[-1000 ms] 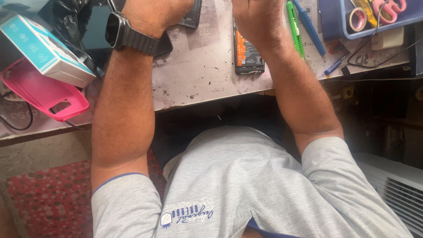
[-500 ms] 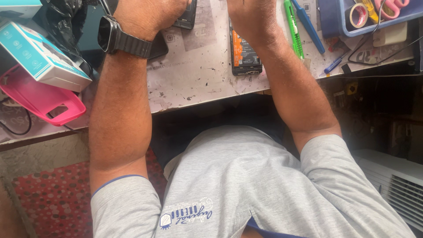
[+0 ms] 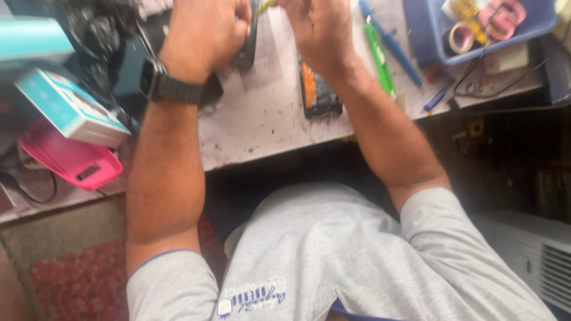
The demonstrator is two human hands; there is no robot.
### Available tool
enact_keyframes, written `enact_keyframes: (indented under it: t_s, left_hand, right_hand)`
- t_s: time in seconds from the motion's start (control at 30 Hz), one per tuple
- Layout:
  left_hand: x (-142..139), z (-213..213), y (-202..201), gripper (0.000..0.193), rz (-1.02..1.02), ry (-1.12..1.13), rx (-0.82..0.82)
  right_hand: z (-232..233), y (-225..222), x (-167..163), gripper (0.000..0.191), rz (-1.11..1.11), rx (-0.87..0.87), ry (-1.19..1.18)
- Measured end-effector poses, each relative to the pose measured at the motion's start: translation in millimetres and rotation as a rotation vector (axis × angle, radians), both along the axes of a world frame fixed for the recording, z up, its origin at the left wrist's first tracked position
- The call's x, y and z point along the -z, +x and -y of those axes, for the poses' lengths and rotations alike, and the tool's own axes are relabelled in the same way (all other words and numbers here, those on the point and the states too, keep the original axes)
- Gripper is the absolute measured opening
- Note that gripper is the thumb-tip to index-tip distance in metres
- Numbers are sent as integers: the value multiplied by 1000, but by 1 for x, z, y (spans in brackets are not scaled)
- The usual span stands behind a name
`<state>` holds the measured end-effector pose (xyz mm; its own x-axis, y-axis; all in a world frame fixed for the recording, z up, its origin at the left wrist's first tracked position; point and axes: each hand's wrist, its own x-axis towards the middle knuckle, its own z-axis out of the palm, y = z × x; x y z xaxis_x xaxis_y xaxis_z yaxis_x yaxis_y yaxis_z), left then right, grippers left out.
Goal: The person uses a green precision screwdriver to remove and install screws on the internal components of a disassembled smartphone. The person repeatedly adjusts the phone's position on the workbench while working on the motherboard and battery area.
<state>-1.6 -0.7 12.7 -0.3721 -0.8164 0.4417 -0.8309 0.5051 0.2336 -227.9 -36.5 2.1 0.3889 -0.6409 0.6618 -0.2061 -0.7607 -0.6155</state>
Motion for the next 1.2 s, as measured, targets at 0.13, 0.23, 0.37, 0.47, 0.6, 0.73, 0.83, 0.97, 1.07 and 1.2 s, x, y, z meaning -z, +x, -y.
enact_keyframes:
  t_s: [0.13, 0.23, 0.37, 0.47, 0.6, 0.73, 0.83, 0.97, 1.07, 1.2]
  left_hand:
    - [-18, -5, -1, 2, -104, 153, -59]
    - [-22, -7, 0, 3, -120, 216, -84]
    - [-20, -7, 2, 2, -137, 249, -83]
    - [-19, -6, 4, 7, -165, 259, -72]
    - [-21, -9, 5, 8, -183, 279, -82]
    - [-22, -10, 5, 10, -186, 278, -78]
    - [-23, -10, 4, 11, -184, 288, -79]
    - [-25, -11, 3, 10, -176, 301, -91]
    - [-27, -11, 2, 10, -190, 344, -126]
    - [-28, -12, 1, 10, -190, 349, -137]
  right_hand:
    - [-13, 10, -20, 11, 89, -54, 206]
    - [-12, 14, -20, 25, 98, -69, 113]
    - [-7, 14, -13, 26, 116, -56, 126]
    - [-6, 13, -10, 26, 141, -70, 125]
    - [-7, 15, -11, 27, 168, -89, 155]
    - [-8, 15, -12, 26, 172, -92, 134]
    - [-7, 15, -13, 26, 166, -74, 121]
    - [-7, 16, -13, 26, 174, -69, 134]
    - [-7, 16, -13, 26, 171, -61, 134]
    - [-8, 16, -12, 26, 175, -64, 131]
